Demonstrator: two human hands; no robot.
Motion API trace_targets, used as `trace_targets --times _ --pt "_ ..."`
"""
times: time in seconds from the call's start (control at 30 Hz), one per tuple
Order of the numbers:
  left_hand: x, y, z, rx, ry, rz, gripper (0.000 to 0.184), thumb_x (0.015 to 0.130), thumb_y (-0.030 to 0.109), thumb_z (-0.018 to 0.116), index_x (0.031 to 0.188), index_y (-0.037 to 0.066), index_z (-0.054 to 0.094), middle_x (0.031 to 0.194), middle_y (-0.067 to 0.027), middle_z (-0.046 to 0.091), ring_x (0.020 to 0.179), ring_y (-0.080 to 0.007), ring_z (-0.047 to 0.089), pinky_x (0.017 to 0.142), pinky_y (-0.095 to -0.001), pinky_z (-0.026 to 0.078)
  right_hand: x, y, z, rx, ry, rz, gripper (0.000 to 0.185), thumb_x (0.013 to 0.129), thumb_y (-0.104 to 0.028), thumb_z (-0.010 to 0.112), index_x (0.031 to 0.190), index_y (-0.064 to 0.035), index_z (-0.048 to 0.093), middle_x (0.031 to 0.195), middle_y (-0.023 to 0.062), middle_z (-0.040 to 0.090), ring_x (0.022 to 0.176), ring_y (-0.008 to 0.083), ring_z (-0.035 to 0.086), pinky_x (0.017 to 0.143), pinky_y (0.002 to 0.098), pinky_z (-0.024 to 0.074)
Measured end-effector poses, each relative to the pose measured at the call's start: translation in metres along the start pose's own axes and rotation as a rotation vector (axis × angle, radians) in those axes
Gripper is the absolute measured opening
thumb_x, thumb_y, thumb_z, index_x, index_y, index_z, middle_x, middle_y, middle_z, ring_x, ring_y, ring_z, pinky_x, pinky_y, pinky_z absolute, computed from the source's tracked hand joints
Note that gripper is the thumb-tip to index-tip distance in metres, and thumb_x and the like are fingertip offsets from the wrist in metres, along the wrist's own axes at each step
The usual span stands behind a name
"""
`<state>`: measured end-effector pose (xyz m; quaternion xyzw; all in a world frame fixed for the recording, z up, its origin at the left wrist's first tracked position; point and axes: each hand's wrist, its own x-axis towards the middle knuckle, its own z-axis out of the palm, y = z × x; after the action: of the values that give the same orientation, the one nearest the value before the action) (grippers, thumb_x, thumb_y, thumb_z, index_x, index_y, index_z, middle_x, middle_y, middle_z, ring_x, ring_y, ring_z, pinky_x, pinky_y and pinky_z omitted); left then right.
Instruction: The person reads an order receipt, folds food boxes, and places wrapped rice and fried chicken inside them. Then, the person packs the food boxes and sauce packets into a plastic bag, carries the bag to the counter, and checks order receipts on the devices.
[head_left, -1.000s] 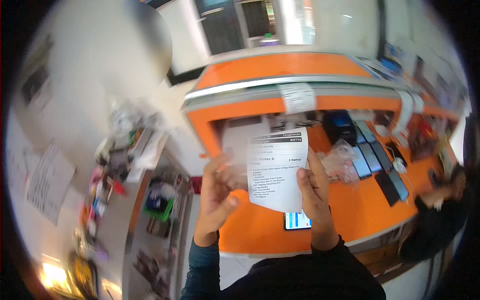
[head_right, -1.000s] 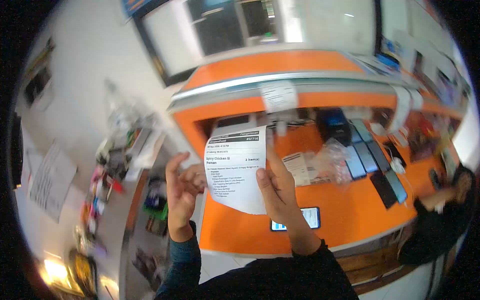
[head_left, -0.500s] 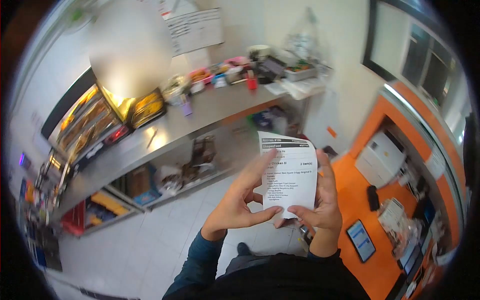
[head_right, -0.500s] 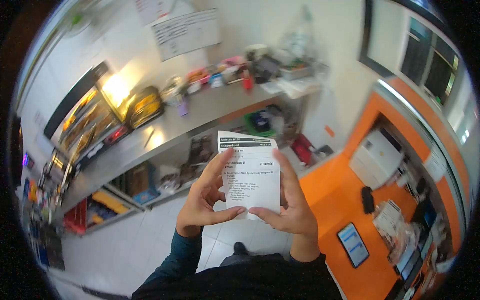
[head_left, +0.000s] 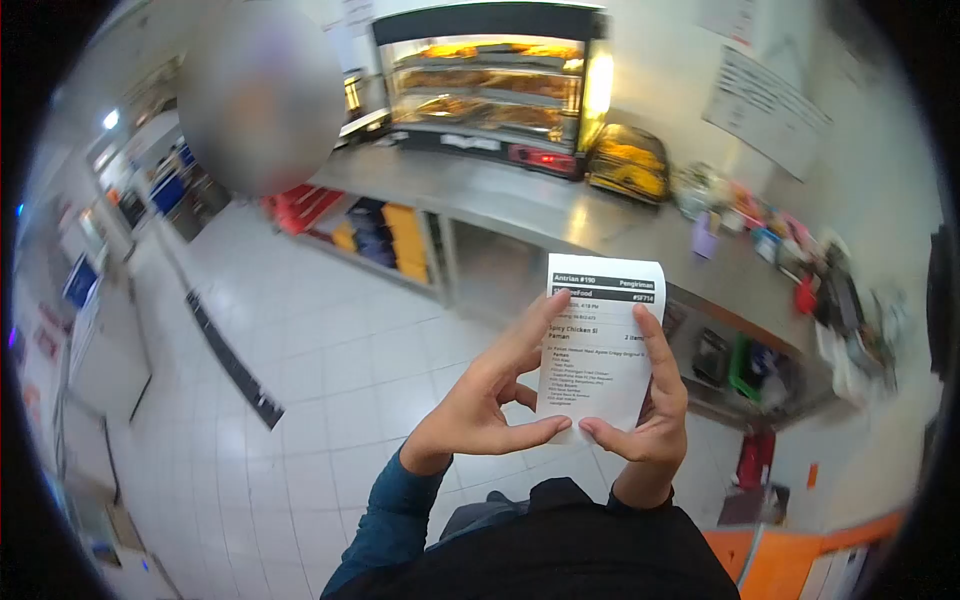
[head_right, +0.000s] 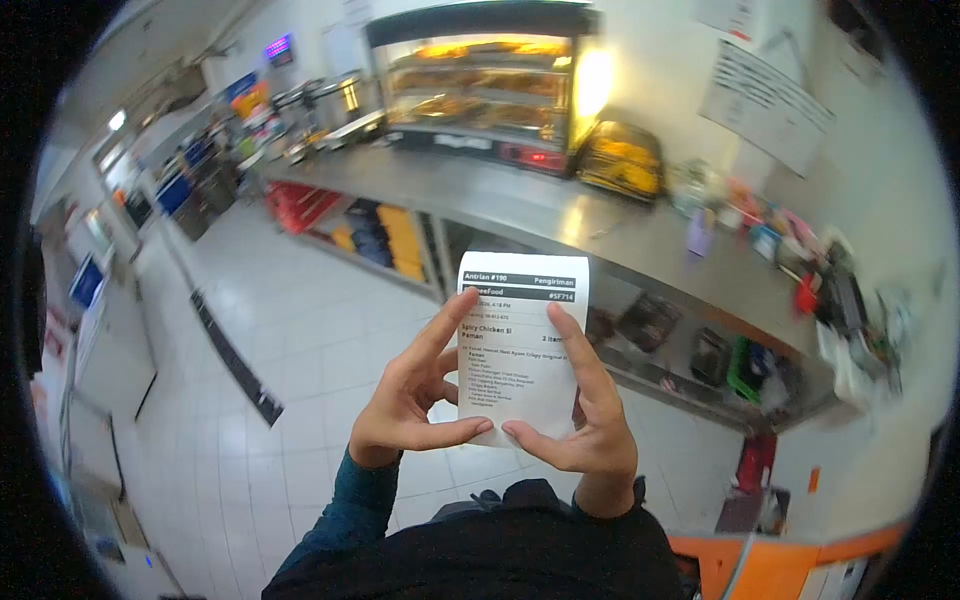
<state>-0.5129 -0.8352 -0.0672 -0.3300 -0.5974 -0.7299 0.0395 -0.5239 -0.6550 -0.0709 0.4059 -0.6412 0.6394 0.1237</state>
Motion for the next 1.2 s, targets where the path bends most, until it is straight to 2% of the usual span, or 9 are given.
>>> trace_targets --times 0.03,0.07,0.37,0.43,0.7,0.97,1.07,1.17,1.2 --pt "-0.006 0.001 -0.022 0.009 0.037 0.005 0.093 0.055 -0.004 0.069 0.132 0.001 0.016 0.137 -0.0168 0.014 0.117 -0.0341 0.033 0.072 -0.0336 0.053 0.014 0.015 0.017 0.032 -0.043 -0.007 0.086 0.056 0.001 0.067 0.129 0.0045 0.023 0.121 0.0229 0.04 0.11 0.0271 0.044 0.087 0.0313 0.0392" --pt "0.003 0.013 0.088 0.136 -0.013 -0.002 0.087 0.064 -0.007 0.062 0.134 0.005 0.011 0.14 -0.0103 0.009 0.119 -0.028 0.031 0.068 -0.0263 0.052 -0.038 -0.03 -0.062 0.118 -0.039 -0.027 0.086 0.056 0.001 0.066 0.13 0.0045 0.022 0.121 0.0229 0.039 0.11 0.0272 0.043 0.087 0.0314 0.0395" --pt "-0.002 -0.035 0.09 0.214 0.177 -0.004 0.084 0.065 -0.009 0.059 0.134 0.004 0.012 0.138 -0.0133 0.014 0.118 -0.0261 0.034 0.071 -0.0247 0.05 -0.035 0.033 -0.08 0.24 -0.23 -0.031 0.087 0.057 -0.002 0.067 0.131 0.0035 0.021 0.124 0.0229 0.037 0.111 0.0268 0.042 0.09 0.0313 0.0357" --pt "0.008 -0.044 0.075 0.209 0.259 -0.007 0.086 0.059 -0.008 0.061 0.132 0.001 0.017 0.135 -0.0186 0.018 0.116 -0.0314 0.035 0.073 -0.0312 0.051 -0.022 0.053 -0.074 0.251 -0.236 -0.027 0.088 0.057 -0.003 0.068 0.131 0.0034 0.02 0.124 0.023 0.036 0.112 0.0267 0.042 0.09 0.0313 0.035" --pt "0.054 -0.036 -0.095 0.295 0.36 -0.053 0.085 0.058 -0.008 0.06 0.131 0.0 0.019 0.134 -0.0193 0.022 0.118 -0.0304 0.034 0.083 -0.0344 0.046 0.124 0.147 0.015 0.311 -0.325 -0.051 0.086 0.06 -0.002 0.068 0.131 0.0049 0.019 0.128 0.0232 0.031 0.117 0.0268 0.036 0.094 0.0314 0.0295" --pt "0.064 -0.031 -0.233 0.39 0.442 -0.035 0.075 0.067 -0.01 0.055 0.131 -0.001 0.019 0.136 -0.0146 0.018 0.12 -0.0251 0.029 0.083 -0.0291 0.046 0.232 0.228 0.106 0.466 -0.475 -0.055 0.087 0.06 -0.004 0.069 0.131 0.0038 0.018 0.128 0.0232 0.032 0.115 0.0263 0.038 0.092 0.031 0.0318" --pt "0.052 -0.038 -0.283 0.36 0.458 0.003 0.075 0.066 -0.01 0.055 0.131 -0.001 0.019 0.136 -0.0149 0.019 0.121 -0.025 0.027 0.084 -0.0294 0.045 0.254 0.247 0.142 0.313 -0.472 -0.08 0.083 0.06 -0.004 0.069 0.129 0.0034 0.024 0.121 0.0213 0.04 0.108 0.024 0.045 0.086 0.0285 0.0376" --pt "0.061 -0.043 -0.345 0.35 0.48 0.007 0.075 0.066 -0.009 0.055 0.131 -0.001 0.019 0.135 -0.0151 0.02 0.121 -0.0247 0.029 0.083 -0.0291 0.045 0.301 0.28 0.171 0.352 -0.52 0.098 0.076 0.059 -0.007 0.071 0.125 0.0026 0.035 0.111 0.0173 0.049 0.1 0.0191 0.05 0.08 0.0248 0.0418" --pt "0.068 -0.045 -0.364 0.345 0.483 0.005 0.075 0.066 -0.009 0.055 0.131 -0.001 0.019 0.135 -0.0152 0.02 0.12 -0.0246 0.029 0.083 -0.0288 0.046 0.318 0.293 0.182 0.428 -0.433 0.078 0.059 0.063 -0.004 0.069 0.117 0.002 0.045 0.101 0.0123 0.053 0.092 0.0151 0.053 0.074 0.0223 0.0445"
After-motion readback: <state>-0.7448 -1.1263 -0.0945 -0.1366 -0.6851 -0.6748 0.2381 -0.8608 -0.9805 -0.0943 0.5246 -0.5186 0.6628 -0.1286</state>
